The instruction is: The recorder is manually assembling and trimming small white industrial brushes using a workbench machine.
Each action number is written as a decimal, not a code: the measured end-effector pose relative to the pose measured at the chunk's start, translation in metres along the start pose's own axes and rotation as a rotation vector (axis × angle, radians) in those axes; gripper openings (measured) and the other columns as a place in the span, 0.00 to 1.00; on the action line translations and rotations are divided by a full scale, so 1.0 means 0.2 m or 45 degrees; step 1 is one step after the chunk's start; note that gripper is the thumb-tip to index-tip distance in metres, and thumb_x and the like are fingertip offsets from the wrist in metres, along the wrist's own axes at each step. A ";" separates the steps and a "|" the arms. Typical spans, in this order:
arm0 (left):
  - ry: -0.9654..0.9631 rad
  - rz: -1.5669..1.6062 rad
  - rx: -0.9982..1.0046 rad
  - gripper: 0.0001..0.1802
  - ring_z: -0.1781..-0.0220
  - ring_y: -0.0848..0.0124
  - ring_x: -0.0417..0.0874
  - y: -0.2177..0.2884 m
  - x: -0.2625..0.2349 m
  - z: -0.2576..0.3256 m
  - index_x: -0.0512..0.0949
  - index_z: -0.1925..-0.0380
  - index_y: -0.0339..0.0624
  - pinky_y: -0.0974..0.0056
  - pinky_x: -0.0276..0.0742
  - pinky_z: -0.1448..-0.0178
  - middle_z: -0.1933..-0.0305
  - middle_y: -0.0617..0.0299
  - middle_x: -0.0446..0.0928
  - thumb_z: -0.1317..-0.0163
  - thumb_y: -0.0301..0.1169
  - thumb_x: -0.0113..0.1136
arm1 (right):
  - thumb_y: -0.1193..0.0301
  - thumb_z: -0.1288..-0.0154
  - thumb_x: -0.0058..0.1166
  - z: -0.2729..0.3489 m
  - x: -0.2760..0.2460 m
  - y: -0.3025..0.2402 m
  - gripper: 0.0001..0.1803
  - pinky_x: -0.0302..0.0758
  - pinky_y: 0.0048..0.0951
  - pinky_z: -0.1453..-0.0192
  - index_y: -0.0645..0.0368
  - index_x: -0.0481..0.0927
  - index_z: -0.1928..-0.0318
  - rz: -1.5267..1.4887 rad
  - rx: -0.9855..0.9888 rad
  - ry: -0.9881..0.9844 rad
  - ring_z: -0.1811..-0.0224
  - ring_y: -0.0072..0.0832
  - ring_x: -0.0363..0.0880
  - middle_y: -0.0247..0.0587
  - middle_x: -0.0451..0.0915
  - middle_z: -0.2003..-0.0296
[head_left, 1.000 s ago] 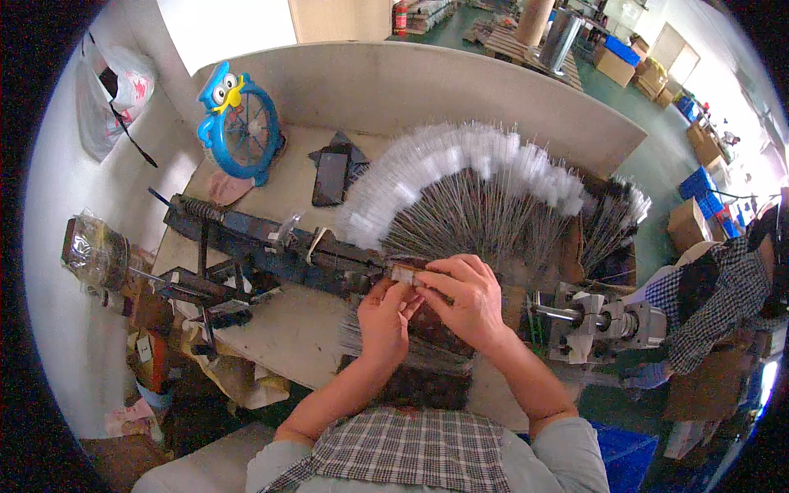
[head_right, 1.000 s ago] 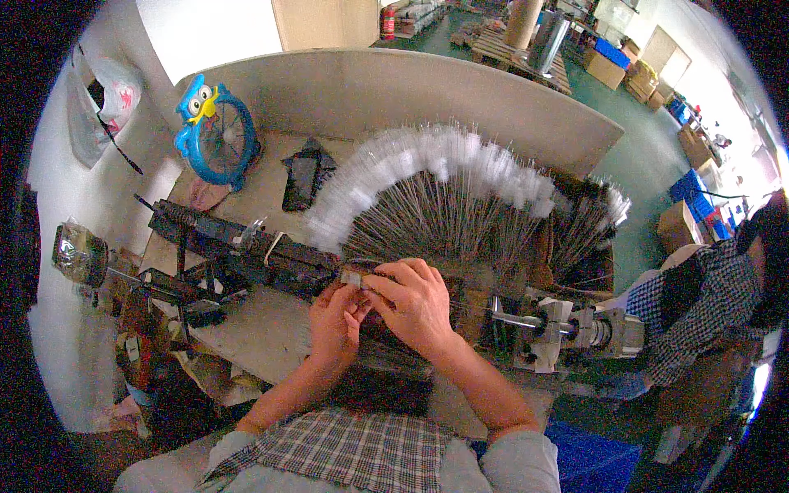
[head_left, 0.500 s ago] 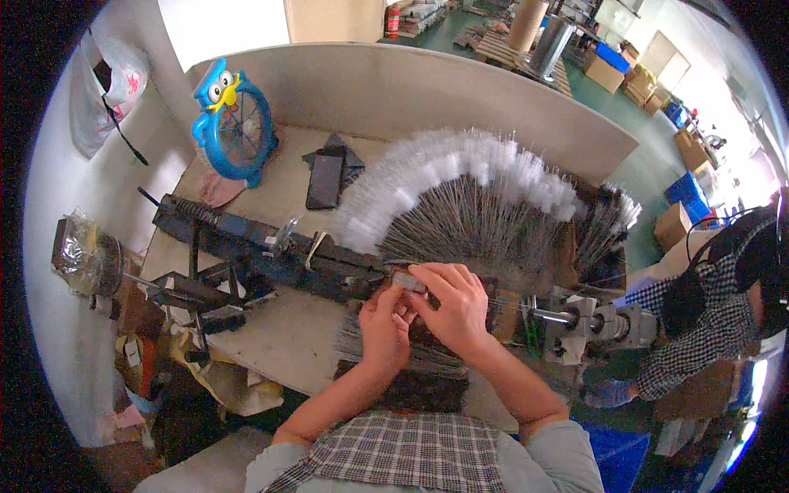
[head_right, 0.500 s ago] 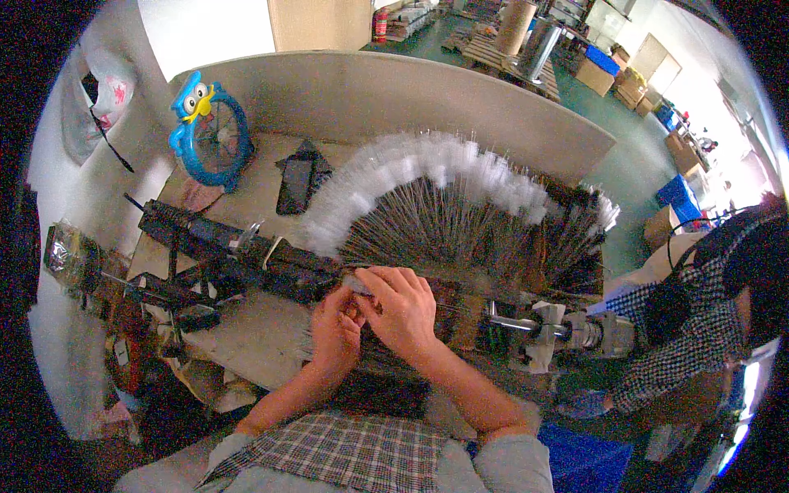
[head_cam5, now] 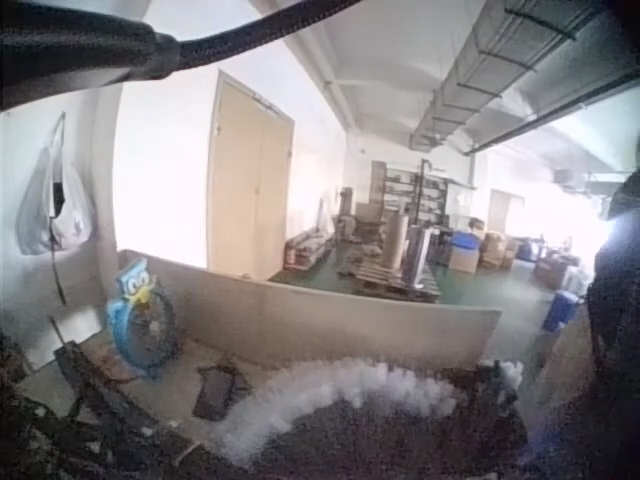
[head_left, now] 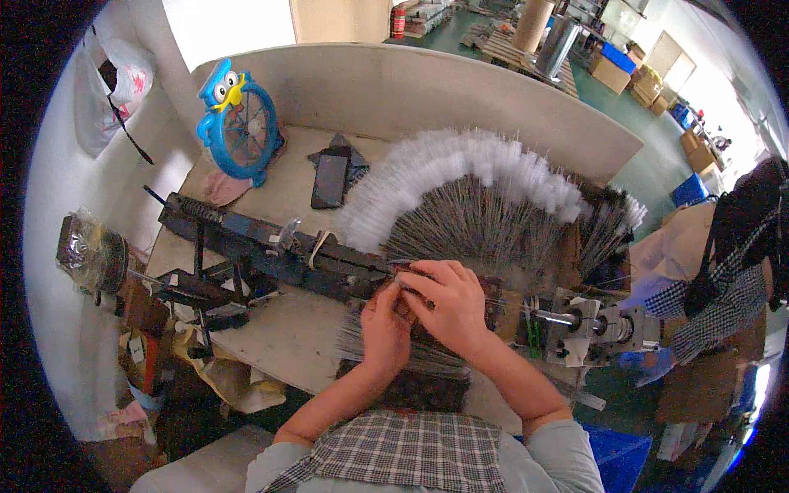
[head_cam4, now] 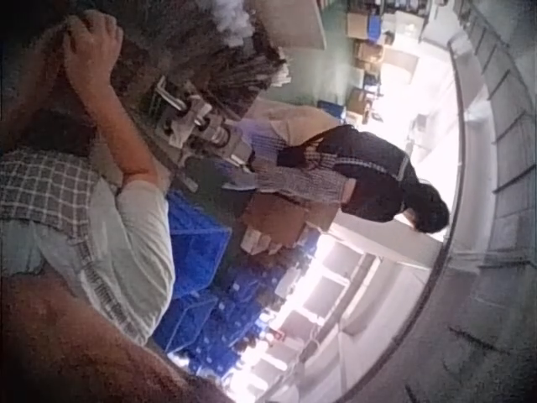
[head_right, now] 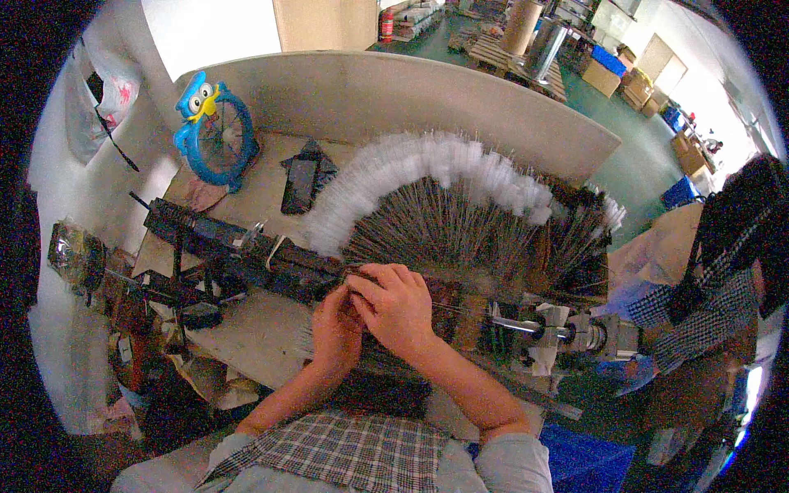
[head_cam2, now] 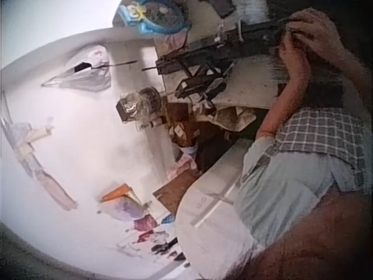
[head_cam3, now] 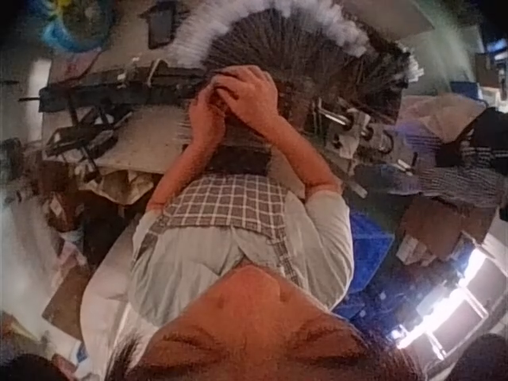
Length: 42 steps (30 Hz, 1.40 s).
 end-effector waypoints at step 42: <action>-0.048 -0.034 -0.063 0.09 0.58 0.67 0.79 0.01 0.03 0.00 0.72 0.60 0.32 0.64 0.77 0.52 0.60 0.56 0.76 0.38 0.25 0.48 | 0.65 0.55 0.64 0.04 -0.13 0.01 0.18 0.71 0.33 0.57 0.55 0.81 0.60 0.027 0.123 0.082 0.61 0.32 0.78 0.35 0.80 0.63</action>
Point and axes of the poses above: each hand's wrist, its own z-axis away from the middle knuckle, its own x-axis out of the palm, y = z × x, the point moved 3 cm from there along -z, towards the middle knuckle
